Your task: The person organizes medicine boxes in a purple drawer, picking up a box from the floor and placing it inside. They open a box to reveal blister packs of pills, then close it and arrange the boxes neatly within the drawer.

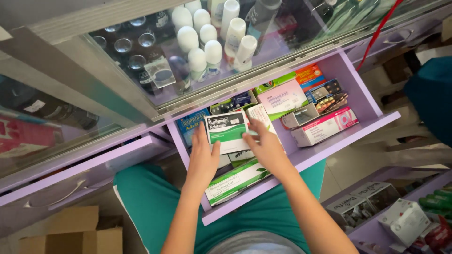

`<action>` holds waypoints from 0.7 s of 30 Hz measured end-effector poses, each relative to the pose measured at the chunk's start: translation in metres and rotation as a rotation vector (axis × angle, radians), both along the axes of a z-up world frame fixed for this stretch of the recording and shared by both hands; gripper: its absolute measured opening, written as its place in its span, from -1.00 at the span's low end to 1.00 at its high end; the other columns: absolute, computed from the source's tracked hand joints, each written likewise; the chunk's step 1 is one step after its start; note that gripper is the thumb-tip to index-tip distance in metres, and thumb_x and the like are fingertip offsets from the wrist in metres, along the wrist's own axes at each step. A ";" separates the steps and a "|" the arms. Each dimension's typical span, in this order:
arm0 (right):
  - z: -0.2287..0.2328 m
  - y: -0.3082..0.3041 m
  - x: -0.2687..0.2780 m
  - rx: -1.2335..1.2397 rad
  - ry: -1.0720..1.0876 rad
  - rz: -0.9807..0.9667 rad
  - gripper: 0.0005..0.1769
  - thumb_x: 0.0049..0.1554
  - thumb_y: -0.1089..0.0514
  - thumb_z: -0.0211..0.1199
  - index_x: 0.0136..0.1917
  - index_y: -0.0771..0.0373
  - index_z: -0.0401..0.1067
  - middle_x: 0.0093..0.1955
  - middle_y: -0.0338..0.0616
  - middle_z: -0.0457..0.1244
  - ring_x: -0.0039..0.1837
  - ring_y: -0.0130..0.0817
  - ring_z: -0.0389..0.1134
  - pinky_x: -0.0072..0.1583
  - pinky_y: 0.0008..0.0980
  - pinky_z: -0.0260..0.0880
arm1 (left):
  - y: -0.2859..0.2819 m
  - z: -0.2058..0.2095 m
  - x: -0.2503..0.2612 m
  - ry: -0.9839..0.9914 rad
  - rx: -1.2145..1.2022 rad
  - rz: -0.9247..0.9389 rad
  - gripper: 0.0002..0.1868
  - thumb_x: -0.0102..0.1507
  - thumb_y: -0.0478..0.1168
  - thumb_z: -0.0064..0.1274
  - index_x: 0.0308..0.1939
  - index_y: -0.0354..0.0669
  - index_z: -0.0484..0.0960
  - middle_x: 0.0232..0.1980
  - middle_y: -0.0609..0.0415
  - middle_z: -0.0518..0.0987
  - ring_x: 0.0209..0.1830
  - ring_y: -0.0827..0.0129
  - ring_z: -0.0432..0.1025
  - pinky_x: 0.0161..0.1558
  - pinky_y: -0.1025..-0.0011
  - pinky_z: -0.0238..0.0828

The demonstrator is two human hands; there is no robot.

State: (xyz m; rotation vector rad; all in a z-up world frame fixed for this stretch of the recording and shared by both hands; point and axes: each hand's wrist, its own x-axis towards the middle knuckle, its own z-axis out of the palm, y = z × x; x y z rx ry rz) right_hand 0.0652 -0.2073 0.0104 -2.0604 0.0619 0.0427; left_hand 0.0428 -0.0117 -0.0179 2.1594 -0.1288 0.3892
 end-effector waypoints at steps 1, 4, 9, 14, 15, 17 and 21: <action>-0.002 0.000 0.000 -0.041 0.048 0.070 -0.51 0.16 0.14 0.24 0.32 0.34 0.31 0.18 0.14 0.39 0.06 -0.09 0.50 0.04 -0.24 0.49 | 0.001 -0.002 0.003 0.231 -0.008 -0.019 -0.25 0.32 -0.23 0.05 0.50 -0.43 0.09 0.36 -0.45 0.33 0.23 -0.37 0.40 0.17 0.03 0.38; -0.002 0.004 -0.005 -0.150 0.104 0.125 -0.55 0.20 0.14 0.20 0.32 0.33 0.35 0.09 0.23 0.41 0.06 0.06 0.49 0.06 -0.16 0.46 | 0.001 0.010 0.004 0.514 -0.004 -0.049 -0.22 0.32 -0.19 0.00 0.53 -0.40 0.02 0.25 -0.43 0.46 0.15 -0.25 0.46 0.11 0.05 0.40; 0.025 0.001 -0.009 -0.253 0.185 0.113 -0.54 0.23 0.10 0.16 0.37 0.26 0.35 -0.04 0.30 0.39 0.03 0.17 0.45 0.06 -0.09 0.40 | -0.003 0.032 0.002 0.534 0.025 -0.073 -0.24 0.32 -0.19 0.00 0.52 -0.38 0.04 0.13 -0.42 0.56 0.11 -0.26 0.47 0.06 0.03 0.40; 0.034 -0.032 -0.011 -0.174 0.026 0.080 -0.52 0.23 0.09 0.18 0.38 0.30 0.34 0.00 0.22 0.41 0.01 -0.02 0.50 0.02 -0.19 0.45 | -0.023 0.052 0.000 0.335 -0.067 -0.156 -0.26 0.34 -0.27 -0.04 0.53 -0.44 0.03 0.14 -0.50 0.52 0.05 -0.30 0.49 0.00 0.03 0.43; 0.042 -0.039 -0.011 -0.175 0.027 0.075 -0.52 0.23 0.09 0.18 0.38 0.30 0.34 0.00 0.22 0.41 0.01 -0.02 0.50 0.02 -0.19 0.45 | -0.028 0.053 0.001 0.335 -0.067 -0.161 -0.26 0.34 -0.27 -0.04 0.53 -0.44 0.03 0.14 -0.50 0.52 0.05 -0.30 0.49 0.00 0.03 0.43; 0.060 -0.054 -0.008 -0.160 0.041 0.074 -0.53 0.22 0.12 0.15 0.38 0.25 0.35 -0.04 0.13 0.42 -0.04 -0.15 0.50 0.02 -0.26 0.43 | -0.041 0.056 0.007 0.294 -0.042 -0.215 -0.24 0.31 -0.28 0.03 0.52 -0.43 0.08 0.08 -0.48 0.56 -0.03 -0.30 0.50 -0.05 0.01 0.42; 0.067 -0.085 -0.006 -0.154 0.094 0.046 -0.57 0.24 0.14 0.11 0.36 0.24 0.36 -0.03 0.06 0.43 -0.01 -0.22 0.49 0.05 -0.30 0.41 | -0.068 0.068 0.014 0.439 -0.065 -0.257 -0.20 0.28 -0.21 0.10 0.52 -0.36 0.08 -0.06 -0.38 0.63 -0.13 -0.20 0.56 -0.11 0.04 0.46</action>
